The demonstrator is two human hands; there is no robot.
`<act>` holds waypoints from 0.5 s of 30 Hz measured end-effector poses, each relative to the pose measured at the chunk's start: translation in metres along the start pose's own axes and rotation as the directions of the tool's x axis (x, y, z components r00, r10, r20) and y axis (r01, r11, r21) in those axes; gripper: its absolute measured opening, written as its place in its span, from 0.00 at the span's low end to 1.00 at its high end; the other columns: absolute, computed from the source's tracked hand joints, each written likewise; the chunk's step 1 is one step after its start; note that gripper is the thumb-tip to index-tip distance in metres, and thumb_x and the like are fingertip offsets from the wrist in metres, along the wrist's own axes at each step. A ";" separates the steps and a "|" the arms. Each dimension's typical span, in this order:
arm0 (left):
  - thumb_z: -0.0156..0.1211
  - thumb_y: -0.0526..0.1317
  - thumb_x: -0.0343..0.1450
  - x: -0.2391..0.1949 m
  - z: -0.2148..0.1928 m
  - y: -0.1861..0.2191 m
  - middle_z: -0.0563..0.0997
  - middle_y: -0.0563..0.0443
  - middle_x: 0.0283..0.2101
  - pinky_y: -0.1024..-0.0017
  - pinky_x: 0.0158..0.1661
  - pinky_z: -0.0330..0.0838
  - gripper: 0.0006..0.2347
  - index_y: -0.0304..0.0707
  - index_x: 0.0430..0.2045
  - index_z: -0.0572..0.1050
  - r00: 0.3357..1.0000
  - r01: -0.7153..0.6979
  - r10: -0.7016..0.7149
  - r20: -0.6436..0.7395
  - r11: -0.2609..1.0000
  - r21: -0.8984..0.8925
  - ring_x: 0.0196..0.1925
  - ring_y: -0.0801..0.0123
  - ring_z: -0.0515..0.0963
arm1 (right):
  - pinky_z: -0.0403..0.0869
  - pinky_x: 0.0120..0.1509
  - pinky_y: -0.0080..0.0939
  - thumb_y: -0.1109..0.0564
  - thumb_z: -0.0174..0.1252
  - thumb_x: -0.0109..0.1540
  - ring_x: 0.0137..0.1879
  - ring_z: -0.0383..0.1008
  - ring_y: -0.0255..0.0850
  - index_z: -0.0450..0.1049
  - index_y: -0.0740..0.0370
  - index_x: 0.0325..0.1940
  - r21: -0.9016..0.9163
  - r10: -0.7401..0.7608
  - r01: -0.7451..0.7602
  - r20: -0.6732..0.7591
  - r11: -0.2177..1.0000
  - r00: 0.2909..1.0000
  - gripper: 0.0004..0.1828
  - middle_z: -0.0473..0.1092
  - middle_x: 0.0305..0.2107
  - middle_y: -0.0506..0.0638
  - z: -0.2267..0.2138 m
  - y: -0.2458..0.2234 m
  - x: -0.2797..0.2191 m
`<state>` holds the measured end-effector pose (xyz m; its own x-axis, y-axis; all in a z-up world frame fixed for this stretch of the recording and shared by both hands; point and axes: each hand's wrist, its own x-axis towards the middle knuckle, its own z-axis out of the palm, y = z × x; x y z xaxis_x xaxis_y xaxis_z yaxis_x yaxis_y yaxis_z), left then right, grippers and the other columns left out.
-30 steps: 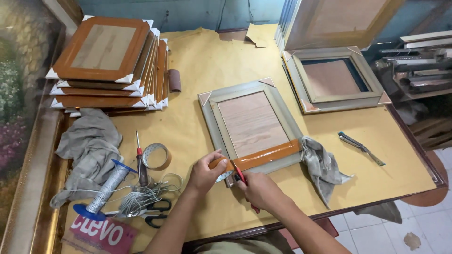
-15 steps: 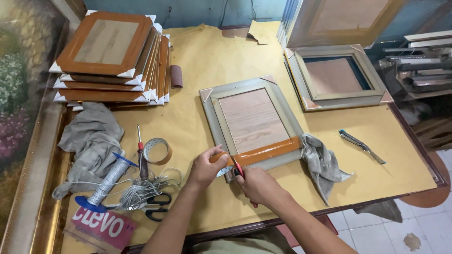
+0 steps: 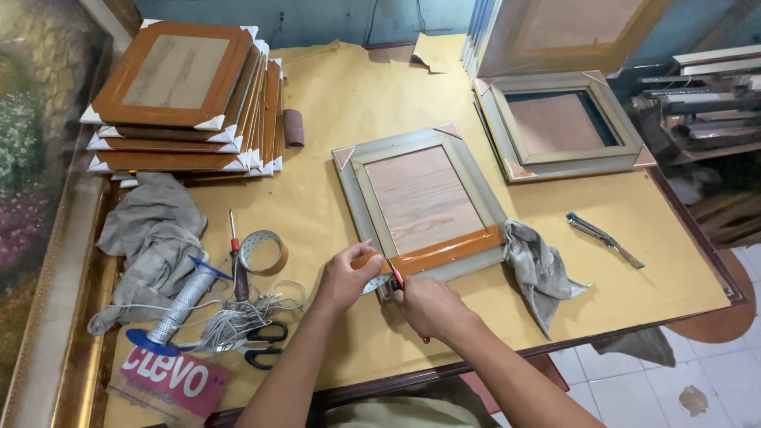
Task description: Applying brown adhesive tape to the back of picture frames to secure the backing and seal the edges.
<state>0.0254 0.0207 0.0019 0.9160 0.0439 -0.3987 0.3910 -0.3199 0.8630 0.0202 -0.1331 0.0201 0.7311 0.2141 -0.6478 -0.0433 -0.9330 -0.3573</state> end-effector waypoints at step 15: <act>0.55 0.51 0.57 -0.006 -0.002 0.006 0.71 0.56 0.52 0.64 0.52 0.63 0.16 0.45 0.33 0.75 1.000 -0.007 0.007 0.011 1.000 0.008 0.54 0.56 0.68 | 0.71 0.42 0.50 0.48 0.37 0.58 0.34 0.74 0.48 0.68 0.59 0.31 -0.022 -0.023 0.023 -0.004 0.999 1.000 0.16 0.68 0.12 0.49 0.002 0.002 0.010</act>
<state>0.0225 0.0200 0.0102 0.9177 0.0307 -0.3961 0.3837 -0.3275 0.8635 0.0259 -0.1327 0.0118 0.7344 0.2346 -0.6369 -0.0112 -0.9340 -0.3570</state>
